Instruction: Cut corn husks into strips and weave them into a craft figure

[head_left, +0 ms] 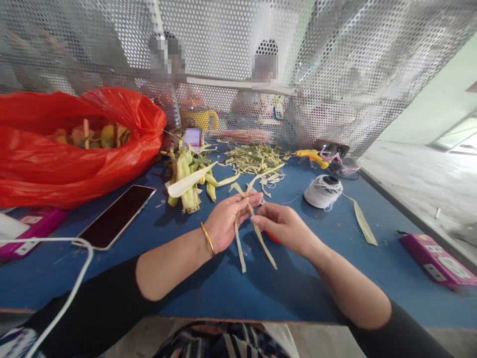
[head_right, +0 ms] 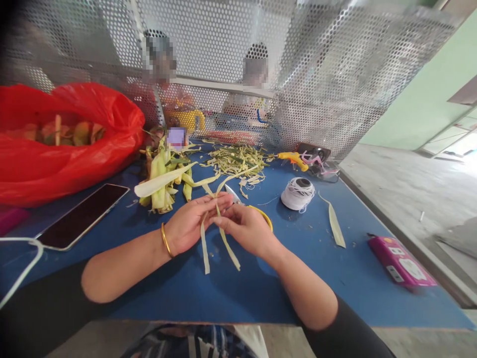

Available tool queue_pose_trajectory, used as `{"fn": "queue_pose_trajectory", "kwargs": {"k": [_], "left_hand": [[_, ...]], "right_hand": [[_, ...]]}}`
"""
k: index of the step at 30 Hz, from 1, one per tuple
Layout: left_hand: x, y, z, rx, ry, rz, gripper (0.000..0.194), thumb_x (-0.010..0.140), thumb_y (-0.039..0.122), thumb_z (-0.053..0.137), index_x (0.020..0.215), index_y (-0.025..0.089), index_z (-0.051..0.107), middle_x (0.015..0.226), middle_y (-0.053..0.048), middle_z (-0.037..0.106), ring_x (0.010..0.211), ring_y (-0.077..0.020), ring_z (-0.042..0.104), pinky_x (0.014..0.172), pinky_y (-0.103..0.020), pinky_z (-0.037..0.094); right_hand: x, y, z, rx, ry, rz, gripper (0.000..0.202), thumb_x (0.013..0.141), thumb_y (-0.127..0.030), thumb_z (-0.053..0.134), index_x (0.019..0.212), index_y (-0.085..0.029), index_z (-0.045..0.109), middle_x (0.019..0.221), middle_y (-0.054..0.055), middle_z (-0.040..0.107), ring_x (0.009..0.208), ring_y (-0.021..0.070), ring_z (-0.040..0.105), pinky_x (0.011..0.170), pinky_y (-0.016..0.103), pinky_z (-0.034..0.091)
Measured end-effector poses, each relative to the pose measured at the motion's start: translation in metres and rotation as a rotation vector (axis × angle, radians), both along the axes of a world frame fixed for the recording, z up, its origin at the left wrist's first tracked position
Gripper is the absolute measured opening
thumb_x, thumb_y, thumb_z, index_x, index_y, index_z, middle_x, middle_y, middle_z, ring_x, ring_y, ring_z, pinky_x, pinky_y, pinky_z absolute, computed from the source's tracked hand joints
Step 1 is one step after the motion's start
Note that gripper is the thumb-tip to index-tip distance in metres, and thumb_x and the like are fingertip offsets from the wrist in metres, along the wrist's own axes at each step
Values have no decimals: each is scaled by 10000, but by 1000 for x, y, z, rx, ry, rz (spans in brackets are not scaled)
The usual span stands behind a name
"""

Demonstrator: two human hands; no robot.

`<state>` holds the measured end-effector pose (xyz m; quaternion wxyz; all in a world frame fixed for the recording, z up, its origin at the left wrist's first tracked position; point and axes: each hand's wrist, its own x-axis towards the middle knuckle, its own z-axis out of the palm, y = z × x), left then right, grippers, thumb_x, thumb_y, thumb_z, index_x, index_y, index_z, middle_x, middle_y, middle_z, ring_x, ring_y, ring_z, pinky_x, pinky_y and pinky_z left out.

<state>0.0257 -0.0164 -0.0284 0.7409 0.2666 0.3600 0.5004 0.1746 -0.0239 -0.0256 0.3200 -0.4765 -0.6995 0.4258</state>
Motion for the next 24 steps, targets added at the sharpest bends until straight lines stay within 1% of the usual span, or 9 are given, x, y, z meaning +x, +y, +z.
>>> {"fn": "queue_pose_trajectory", "kwargs": {"k": [2, 4, 7, 9, 12, 16, 21, 22, 24], "left_hand": [[-1, 0, -1, 17, 22, -7, 151, 848, 126, 600, 950, 140, 711, 1118, -101, 719, 1071, -165, 639, 956, -251, 450], [-3, 1, -3, 33, 60, -31, 142, 854, 162, 604, 942, 146, 715, 1131, -98, 717, 1051, -165, 648, 900, -239, 471], [-6, 3, -3, 30, 170, -27, 137, 859, 213, 611, 862, 136, 724, 1062, -101, 738, 869, -151, 694, 688, -194, 501], [-6, 3, -1, 18, 241, -3, 145, 858, 225, 616, 827, 134, 724, 1020, -98, 747, 707, -123, 691, 525, -165, 455], [-7, 2, 2, 7, 256, 27, 137, 860, 216, 617, 813, 135, 717, 1006, -93, 751, 563, -89, 657, 417, -152, 395], [-7, 1, 5, -22, 183, 43, 125, 869, 191, 609, 845, 120, 708, 1033, -108, 741, 561, -89, 669, 421, -151, 443], [-9, 4, 5, -73, 33, -15, 166, 907, 131, 539, 889, 95, 700, 1012, -119, 741, 640, -95, 695, 560, -162, 543], [-9, 4, 5, -69, 20, -27, 174, 910, 130, 534, 882, 92, 701, 998, -120, 744, 653, -98, 699, 580, -162, 549], [-9, 4, 5, -56, 34, -38, 166, 904, 139, 549, 870, 92, 705, 964, -120, 748, 667, -108, 705, 594, -165, 550]], "right_hand": [[-4, -1, -3, -77, 35, 71, 379, 773, -542, 609, 643, -191, 549, 594, -2, 590, 538, 119, 543, 540, 248, 440], [-5, -2, -2, -79, 23, 27, 369, 830, -525, 526, 656, -199, 534, 544, -18, 558, 463, 107, 510, 478, 233, 407], [-1, -3, 8, 140, -169, -89, 335, 877, -433, 453, 636, -207, 506, 494, -35, 477, 444, 96, 411, 451, 219, 304], [3, -2, 13, 301, -315, -107, 314, 864, -375, 468, 599, -206, 472, 499, -30, 458, 483, 100, 375, 478, 226, 271], [7, 0, 16, 366, -436, -98, 308, 862, -342, 459, 585, -209, 434, 495, -31, 444, 481, 103, 329, 487, 236, 244], [10, 2, 13, 356, -542, -72, 267, 865, -287, 449, 613, -210, 487, 501, -25, 499, 462, 106, 347, 499, 246, 245], [11, 5, 9, 302, -521, -14, 242, 850, -220, 478, 628, -210, 573, 568, -10, 611, 509, 120, 478, 527, 242, 304], [11, 5, 9, 333, -486, -38, 231, 857, -234, 491, 654, -212, 601, 616, 0, 637, 550, 131, 515, 544, 244, 332], [11, 3, 10, 475, -363, -147, 185, 874, -270, 513, 776, -213, 659, 755, 36, 677, 672, 160, 581, 614, 261, 401]]}}
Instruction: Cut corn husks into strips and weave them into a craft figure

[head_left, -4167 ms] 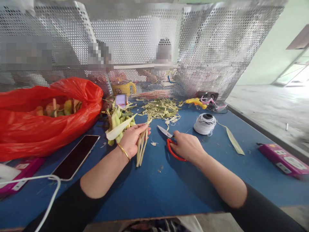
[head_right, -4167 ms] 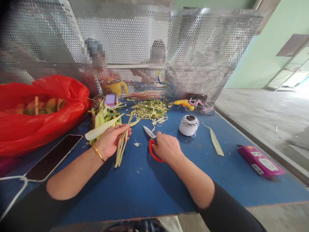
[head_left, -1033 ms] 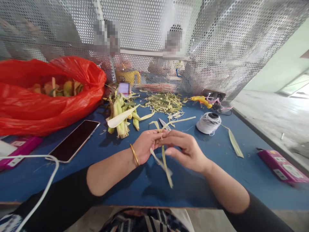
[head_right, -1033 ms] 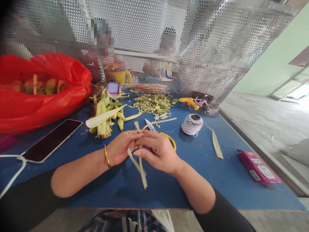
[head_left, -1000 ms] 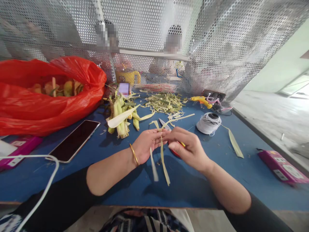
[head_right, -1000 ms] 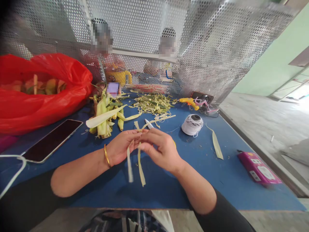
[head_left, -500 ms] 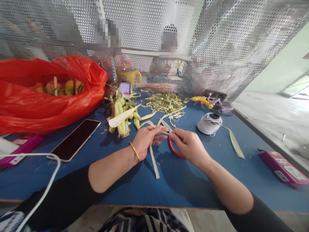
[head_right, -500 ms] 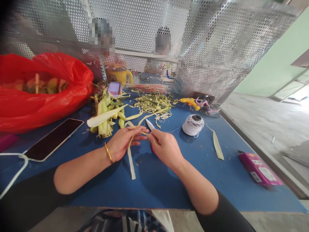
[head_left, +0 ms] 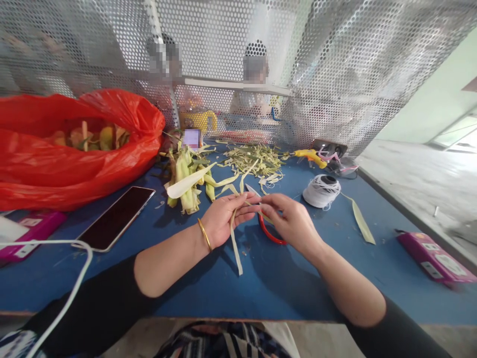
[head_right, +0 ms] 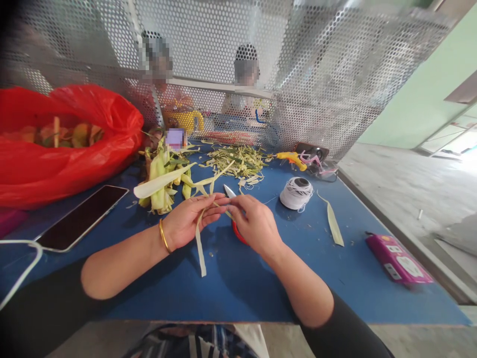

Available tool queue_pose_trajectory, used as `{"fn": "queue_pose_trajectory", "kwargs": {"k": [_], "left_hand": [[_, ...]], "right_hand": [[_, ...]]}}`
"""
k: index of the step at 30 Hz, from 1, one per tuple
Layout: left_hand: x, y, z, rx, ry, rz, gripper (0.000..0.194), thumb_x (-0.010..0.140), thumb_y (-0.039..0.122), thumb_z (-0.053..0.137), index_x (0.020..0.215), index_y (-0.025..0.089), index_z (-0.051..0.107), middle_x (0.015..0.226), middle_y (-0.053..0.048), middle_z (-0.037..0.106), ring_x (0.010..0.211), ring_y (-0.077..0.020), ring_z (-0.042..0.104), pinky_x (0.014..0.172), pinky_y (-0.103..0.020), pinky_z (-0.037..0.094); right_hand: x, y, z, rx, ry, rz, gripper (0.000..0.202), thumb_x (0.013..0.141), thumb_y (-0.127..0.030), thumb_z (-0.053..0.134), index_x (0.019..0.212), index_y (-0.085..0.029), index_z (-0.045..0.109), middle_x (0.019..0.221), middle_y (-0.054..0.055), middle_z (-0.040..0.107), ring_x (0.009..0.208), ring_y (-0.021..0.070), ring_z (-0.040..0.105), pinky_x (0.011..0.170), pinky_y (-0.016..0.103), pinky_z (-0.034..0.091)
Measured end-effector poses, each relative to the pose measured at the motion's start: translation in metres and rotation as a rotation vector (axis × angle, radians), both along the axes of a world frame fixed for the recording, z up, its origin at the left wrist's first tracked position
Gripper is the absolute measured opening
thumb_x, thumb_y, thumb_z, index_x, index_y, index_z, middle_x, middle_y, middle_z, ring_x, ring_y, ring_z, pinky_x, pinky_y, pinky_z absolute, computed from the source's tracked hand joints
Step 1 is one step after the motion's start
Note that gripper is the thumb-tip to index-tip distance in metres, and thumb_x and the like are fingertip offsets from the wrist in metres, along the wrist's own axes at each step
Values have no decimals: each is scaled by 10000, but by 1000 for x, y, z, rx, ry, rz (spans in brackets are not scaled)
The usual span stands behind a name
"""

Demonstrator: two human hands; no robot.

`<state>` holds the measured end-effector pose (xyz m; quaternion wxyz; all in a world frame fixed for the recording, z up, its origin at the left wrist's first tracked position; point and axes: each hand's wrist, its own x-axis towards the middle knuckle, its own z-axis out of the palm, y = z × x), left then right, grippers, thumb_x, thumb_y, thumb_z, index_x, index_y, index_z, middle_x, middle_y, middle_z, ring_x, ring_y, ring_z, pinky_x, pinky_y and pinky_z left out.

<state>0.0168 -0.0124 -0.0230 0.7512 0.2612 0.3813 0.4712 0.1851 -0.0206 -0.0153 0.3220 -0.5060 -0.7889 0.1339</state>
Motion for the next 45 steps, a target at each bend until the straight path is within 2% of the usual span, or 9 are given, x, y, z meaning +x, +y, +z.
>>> {"fn": "queue_pose_trajectory", "kwargs": {"k": [6, 12, 16, 19, 27, 35, 38, 42, 45], "left_hand": [[9, -15, 0, 61, 166, -188, 97, 833, 167, 645, 817, 114, 726, 774, -86, 752, 633, -138, 700, 588, -204, 524], [21, -25, -5, 93, 318, -323, 127, 788, 120, 655, 667, 135, 690, 587, -26, 692, 544, -139, 673, 552, -221, 500], [20, -23, -9, 36, 346, -349, 143, 815, 210, 665, 704, 122, 691, 696, -57, 730, 571, -142, 685, 553, -223, 502], [15, -19, -9, -19, 319, -350, 261, 837, 351, 656, 747, 109, 694, 801, -104, 751, 558, -128, 675, 506, -199, 474], [-2, 3, 6, -203, 69, -177, 348, 972, 233, 411, 801, 81, 674, 666, -72, 708, 463, -70, 621, 310, -115, 329], [-12, 8, 10, -231, -105, -77, 297, 962, 177, 407, 932, 22, 658, 770, -128, 731, 658, -171, 720, 516, -207, 574], [-10, 6, 9, -227, -101, -75, 304, 965, 196, 404, 975, 27, 657, 787, -134, 729, 675, -176, 720, 530, -212, 574], [-3, 2, 9, -241, -88, -96, 332, 970, 229, 400, 961, 45, 677, 794, -120, 725, 656, -145, 697, 605, -213, 568], [2, -2, 6, -236, -57, -132, 318, 960, 242, 427, 924, 77, 696, 737, -80, 708, 586, -113, 657, 557, -187, 527]], "right_hand": [[-3, -10, 3, 338, 136, -20, 227, 888, -337, 537, 908, -204, 720, 740, 52, 605, 679, 169, 555, 656, 302, 426], [-9, -11, -2, -66, 64, -44, 308, 793, -366, 610, 542, -188, 597, 591, -11, 482, 537, 99, 417, 525, 253, 307], [-11, -8, -5, -267, 403, -2, 212, 762, -351, 620, 630, -193, 573, 524, -47, 445, 496, 94, 413, 490, 233, 329], [-10, -11, -4, -180, 563, 41, 172, 807, -347, 590, 729, -196, 569, 546, -44, 503, 494, 104, 460, 495, 238, 372], [-9, -21, -3, 779, -237, 354, 89, 848, -98, 531, 828, -172, 576, 688, 29, 650, 603, 142, 548, 613, 293, 375], [-14, -15, -12, 604, -534, 500, 296, 943, -176, 397, 702, -165, 570, 634, 28, 582, 601, 154, 514, 622, 305, 351], [-15, -18, -12, 606, -460, 543, 269, 957, -271, 445, 784, -153, 613, 649, 23, 596, 612, 155, 515, 647, 303, 387], [-20, -21, -11, 742, -433, 434, 235, 942, -112, 431, 1033, -132, 646, 801, 49, 669, 745, 171, 576, 753, 322, 426], [-27, -21, -14, 788, -495, 416, 251, 941, -101, 428, 966, -144, 674, 774, 39, 659, 737, 180, 577, 809, 355, 432]]}}
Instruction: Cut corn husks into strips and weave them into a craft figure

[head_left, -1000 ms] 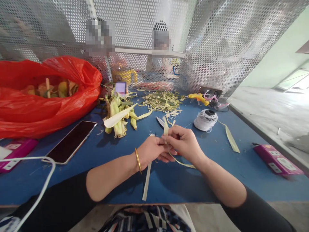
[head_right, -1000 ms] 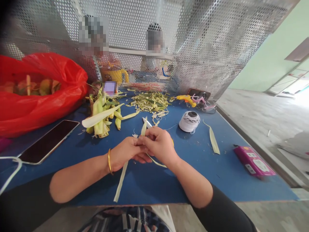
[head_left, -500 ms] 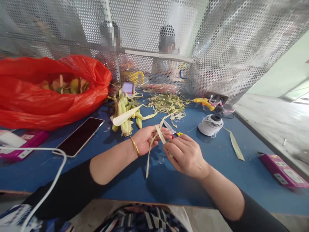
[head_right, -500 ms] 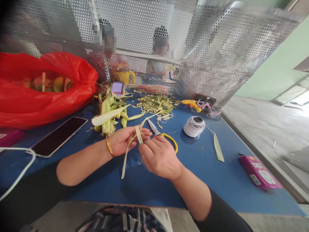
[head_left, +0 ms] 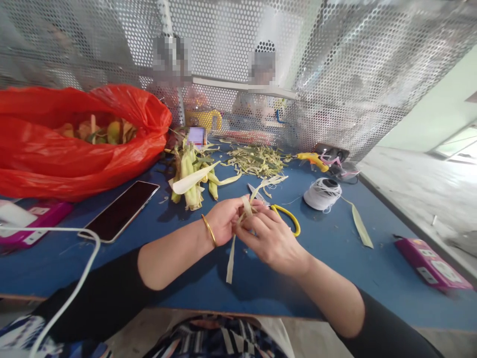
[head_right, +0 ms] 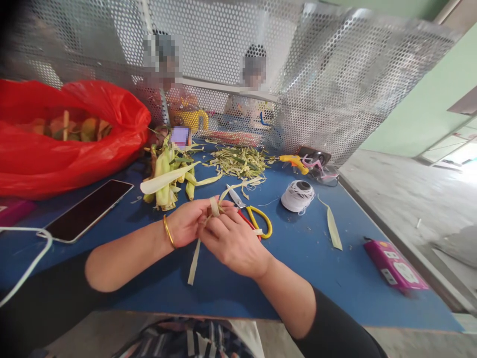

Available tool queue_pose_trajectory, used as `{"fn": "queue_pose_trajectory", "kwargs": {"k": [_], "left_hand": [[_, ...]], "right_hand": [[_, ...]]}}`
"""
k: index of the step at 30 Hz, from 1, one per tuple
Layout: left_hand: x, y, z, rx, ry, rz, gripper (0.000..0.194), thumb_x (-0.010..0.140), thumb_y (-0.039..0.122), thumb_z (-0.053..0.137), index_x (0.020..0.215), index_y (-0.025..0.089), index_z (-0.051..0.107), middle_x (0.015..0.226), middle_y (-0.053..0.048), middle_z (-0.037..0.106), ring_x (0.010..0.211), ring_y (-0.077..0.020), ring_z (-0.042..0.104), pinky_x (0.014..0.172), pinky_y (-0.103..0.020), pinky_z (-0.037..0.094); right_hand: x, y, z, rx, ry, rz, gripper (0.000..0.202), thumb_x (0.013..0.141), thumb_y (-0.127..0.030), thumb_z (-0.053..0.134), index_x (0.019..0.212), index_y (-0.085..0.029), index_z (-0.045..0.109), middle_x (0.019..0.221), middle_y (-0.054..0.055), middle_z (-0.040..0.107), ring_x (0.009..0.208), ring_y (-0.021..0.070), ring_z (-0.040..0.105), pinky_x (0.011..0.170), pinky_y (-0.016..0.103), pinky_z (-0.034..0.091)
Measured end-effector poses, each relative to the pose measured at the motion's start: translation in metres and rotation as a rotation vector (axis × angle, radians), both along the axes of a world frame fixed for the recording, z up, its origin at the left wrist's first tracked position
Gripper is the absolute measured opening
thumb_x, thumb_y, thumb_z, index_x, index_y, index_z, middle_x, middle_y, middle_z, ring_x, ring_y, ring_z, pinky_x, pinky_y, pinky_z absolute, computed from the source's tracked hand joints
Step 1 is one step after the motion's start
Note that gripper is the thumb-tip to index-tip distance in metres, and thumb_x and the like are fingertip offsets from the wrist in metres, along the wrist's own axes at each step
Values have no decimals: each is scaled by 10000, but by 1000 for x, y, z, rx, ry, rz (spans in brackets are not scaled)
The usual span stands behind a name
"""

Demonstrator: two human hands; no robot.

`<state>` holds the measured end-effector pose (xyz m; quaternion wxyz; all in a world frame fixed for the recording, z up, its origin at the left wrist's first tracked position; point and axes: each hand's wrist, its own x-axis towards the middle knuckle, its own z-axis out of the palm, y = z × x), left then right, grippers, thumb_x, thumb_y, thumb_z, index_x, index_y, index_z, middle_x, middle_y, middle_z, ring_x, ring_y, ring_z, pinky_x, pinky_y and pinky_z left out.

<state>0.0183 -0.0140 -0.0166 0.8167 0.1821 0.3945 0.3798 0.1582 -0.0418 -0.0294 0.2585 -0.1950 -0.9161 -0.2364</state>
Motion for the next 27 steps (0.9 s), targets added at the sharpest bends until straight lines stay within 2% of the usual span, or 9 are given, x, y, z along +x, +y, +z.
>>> {"fn": "queue_pose_trajectory", "kwargs": {"k": [3, 6, 9, 12, 14, 18, 21, 24, 27], "left_hand": [[2, -3, -4, 34, 18, -63, 305, 950, 260, 450, 882, 101, 701, 653, -50, 669, 531, -105, 623, 488, -173, 478], [2, -3, -8, 116, 16, -61, 328, 959, 240, 428, 836, 97, 696, 607, -38, 644, 500, -88, 596, 488, -160, 465], [2, -4, -6, 168, 48, -46, 358, 967, 231, 401, 801, 91, 685, 660, -73, 691, 538, -111, 640, 543, -191, 509], [2, -6, -2, 210, 107, -47, 352, 963, 275, 423, 824, 86, 685, 774, -125, 740, 628, -164, 703, 591, -232, 544], [2, -7, 0, 248, 128, -35, 342, 957, 290, 438, 869, 79, 692, 797, -141, 748, 627, -173, 711, 573, -230, 541], [0, -7, 0, 287, 103, -10, 351, 960, 292, 425, 966, 74, 699, 767, -141, 748, 622, -178, 714, 563, -230, 544], [-1, -5, -1, 279, 70, -16, 350, 966, 265, 406, 979, 73, 698, 726, -125, 742, 617, -173, 713, 569, -229, 551], [-2, -5, -2, 267, 26, -18, 353, 971, 248, 388, 968, 77, 697, 735, -122, 746, 602, -168, 710, 579, -239, 562], [-3, -4, -1, 275, -2, -20, 370, 971, 248, 382, 920, 68, 701, 808, -148, 755, 620, -170, 713, 589, -246, 572]], "right_hand": [[-2, 0, -3, 14, 8, 32, 214, 925, -116, 480, 845, -161, 673, 740, 28, 646, 694, 173, 568, 805, 366, 435], [4, 0, -2, -74, 169, 58, 201, 911, -110, 488, 850, -179, 667, 783, 36, 668, 744, 170, 594, 802, 358, 446], [12, 4, 1, -322, 570, -59, 172, 891, -145, 517, 823, -204, 663, 796, 32, 674, 788, 165, 613, 731, 319, 464], [15, 14, 2, -660, 985, -227, 162, 845, -245, 587, 703, -197, 650, 731, 21, 660, 715, 158, 604, 663, 295, 468], [15, 19, 1, -903, 1148, -282, 210, 788, -334, 635, 641, -184, 634, 686, 15, 640, 649, 149, 586, 613, 283, 460], [12, 24, -1, -1265, 1258, -317, 339, 657, -486, 716, 621, -164, 616, 585, -19, 560, 519, 109, 514, 496, 248, 415], [12, 25, 0, -1462, 1284, -289, 403, 598, -536, 749, 642, -152, 633, 587, -5, 584, 519, 112, 536, 508, 255, 456], [12, 26, 1, -1541, 1314, -267, 380, 591, -508, 764, 644, -155, 633, 572, 4, 610, 514, 111, 552, 522, 255, 483], [12, 26, 1, -1581, 1305, -283, 306, 628, -439, 757, 649, -169, 614, 537, -11, 608, 455, 107, 553, 465, 239, 475]]}}
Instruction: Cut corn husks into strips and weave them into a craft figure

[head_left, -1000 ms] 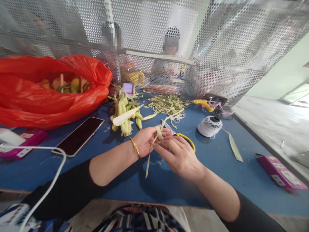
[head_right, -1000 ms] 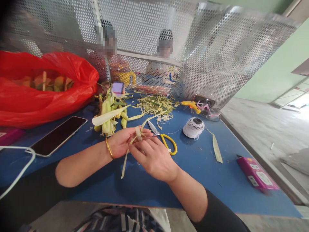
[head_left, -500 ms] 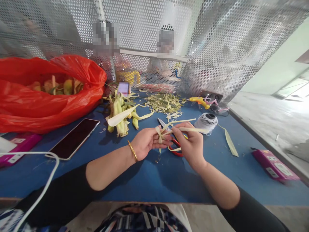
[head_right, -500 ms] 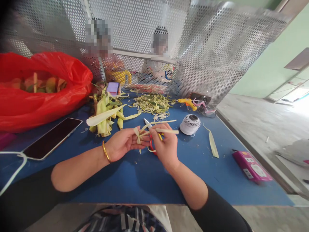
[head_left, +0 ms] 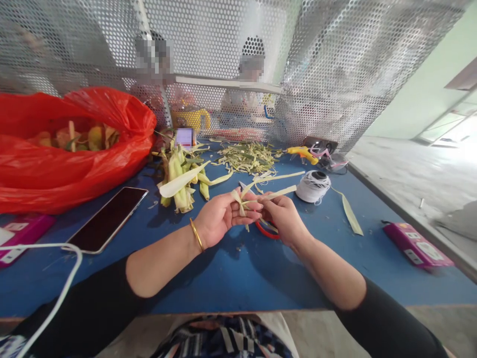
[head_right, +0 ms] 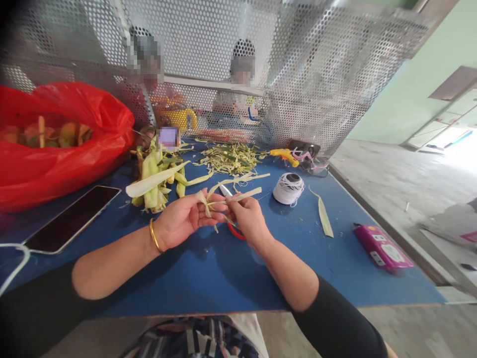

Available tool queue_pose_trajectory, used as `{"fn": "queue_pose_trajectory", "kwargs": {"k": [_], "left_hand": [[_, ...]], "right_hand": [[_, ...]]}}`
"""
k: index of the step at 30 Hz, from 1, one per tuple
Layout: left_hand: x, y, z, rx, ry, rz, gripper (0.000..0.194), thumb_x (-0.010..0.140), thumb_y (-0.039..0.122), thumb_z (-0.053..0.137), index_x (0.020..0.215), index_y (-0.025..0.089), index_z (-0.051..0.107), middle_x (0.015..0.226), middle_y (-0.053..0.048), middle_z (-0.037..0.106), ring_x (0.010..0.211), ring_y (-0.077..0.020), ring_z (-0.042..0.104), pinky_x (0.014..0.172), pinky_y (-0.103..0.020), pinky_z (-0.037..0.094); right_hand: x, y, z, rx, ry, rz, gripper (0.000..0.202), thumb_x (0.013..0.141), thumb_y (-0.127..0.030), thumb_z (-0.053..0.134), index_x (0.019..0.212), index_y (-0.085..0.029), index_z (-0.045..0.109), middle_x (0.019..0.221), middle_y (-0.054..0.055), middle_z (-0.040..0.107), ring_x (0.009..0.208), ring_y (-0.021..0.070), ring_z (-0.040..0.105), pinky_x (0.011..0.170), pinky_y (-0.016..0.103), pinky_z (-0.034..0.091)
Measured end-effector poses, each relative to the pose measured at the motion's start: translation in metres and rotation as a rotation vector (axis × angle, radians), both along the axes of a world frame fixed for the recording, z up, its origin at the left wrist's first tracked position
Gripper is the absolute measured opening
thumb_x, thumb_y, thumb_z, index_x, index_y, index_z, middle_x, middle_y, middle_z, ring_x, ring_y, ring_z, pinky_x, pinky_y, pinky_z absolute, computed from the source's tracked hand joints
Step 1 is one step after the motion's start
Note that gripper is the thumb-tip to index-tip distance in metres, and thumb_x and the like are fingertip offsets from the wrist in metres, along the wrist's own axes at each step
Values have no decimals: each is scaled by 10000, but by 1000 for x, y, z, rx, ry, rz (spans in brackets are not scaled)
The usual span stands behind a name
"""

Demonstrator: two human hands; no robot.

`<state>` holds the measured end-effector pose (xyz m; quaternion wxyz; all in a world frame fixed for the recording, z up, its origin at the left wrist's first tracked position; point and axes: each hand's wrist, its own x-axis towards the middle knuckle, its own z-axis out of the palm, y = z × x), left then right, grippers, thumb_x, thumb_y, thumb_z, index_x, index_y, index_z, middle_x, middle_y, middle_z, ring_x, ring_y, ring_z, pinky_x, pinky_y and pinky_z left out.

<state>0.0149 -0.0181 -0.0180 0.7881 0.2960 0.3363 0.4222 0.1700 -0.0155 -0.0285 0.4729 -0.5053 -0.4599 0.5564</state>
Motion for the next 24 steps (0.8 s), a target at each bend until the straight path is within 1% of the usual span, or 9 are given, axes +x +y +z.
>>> {"fn": "queue_pose_trajectory", "kwargs": {"k": [3, 7, 9, 11, 12, 15, 19, 21, 24], "left_hand": [[-2, 1, 2, 16, 31, 6, 344, 959, 240, 410, 924, 62, 701, 903, -164, 756, 630, -168, 714, 538, -227, 561], [-4, 4, 7, 38, 108, 120, 302, 945, 229, 436, 957, 68, 692, 954, -155, 752, 574, -138, 693, 443, -192, 517], [-5, 5, 9, 44, 149, 181, 311, 949, 229, 426, 960, 69, 692, 905, -142, 756, 522, -117, 666, 414, -178, 495], [-6, 6, 9, 51, 188, 221, 317, 951, 238, 429, 952, 68, 698, 813, -123, 752, 486, -107, 644, 399, -169, 478], [-6, 6, 8, 57, 204, 231, 319, 949, 248, 438, 943, 68, 702, 766, -113, 744, 478, -107, 638, 400, -168, 475], [-5, 6, 7, 82, 244, 235, 323, 937, 284, 477, 884, 73, 715, 693, -96, 725, 466, -104, 623, 408, -165, 472], [-4, 5, 6, 133, 307, 225, 286, 882, 317, 574, 805, 87, 724, 680, -90, 719, 458, -107, 608, 420, -180, 472], [-3, 3, 7, 174, 350, 191, 282, 853, 336, 612, 779, 89, 725, 613, -81, 695, 447, -120, 608, 416, -187, 459], [-1, -1, 6, 231, 400, 64, 300, 835, 362, 623, 750, 93, 724, 605, -92, 696, 431, -127, 603, 419, -197, 446]], "right_hand": [[0, -2, 3, -83, -73, 111, 272, 707, -403, 712, 648, -176, 574, 491, -36, 584, 366, 99, 543, 393, 220, 454], [4, -7, 11, -109, -196, 270, 280, 800, -380, 644, 663, -175, 511, 527, -45, 612, 330, 75, 538, 326, 166, 368], [7, -8, 15, -8, -175, 348, 219, 806, -341, 646, 734, -176, 521, 605, -35, 659, 395, 81, 589, 385, 173, 432], [9, -9, 17, 143, -120, 417, 170, 801, -294, 656, 886, -180, 563, 700, -26, 693, 506, 97, 645, 518, 219, 530], [9, -9, 16, 221, -100, 448, 204, 803, -278, 655, 968, -184, 578, 748, -17, 704, 577, 109, 669, 594, 250, 560], [9, -10, 12, 419, -157, 527, 225, 844, -276, 614, 1047, -182, 640, 842, 24, 718, 752, 142, 696, 735, 302, 572], [8, -13, 7, 623, -363, 451, 197, 903, -275, 551, 984, -182, 704, 850, 47, 718, 725, 138, 676, 672, 270, 552], [9, -14, 8, 770, -467, 324, 206, 916, -265, 537, 987, -199, 719, 856, 48, 703, 726, 139, 659, 666, 272, 539], [13, -15, 13, 990, -662, 53, 191, 907, -259, 551, 948, -229, 735, 898, 61, 674, 825, 178, 646, 743, 325, 521]]}}
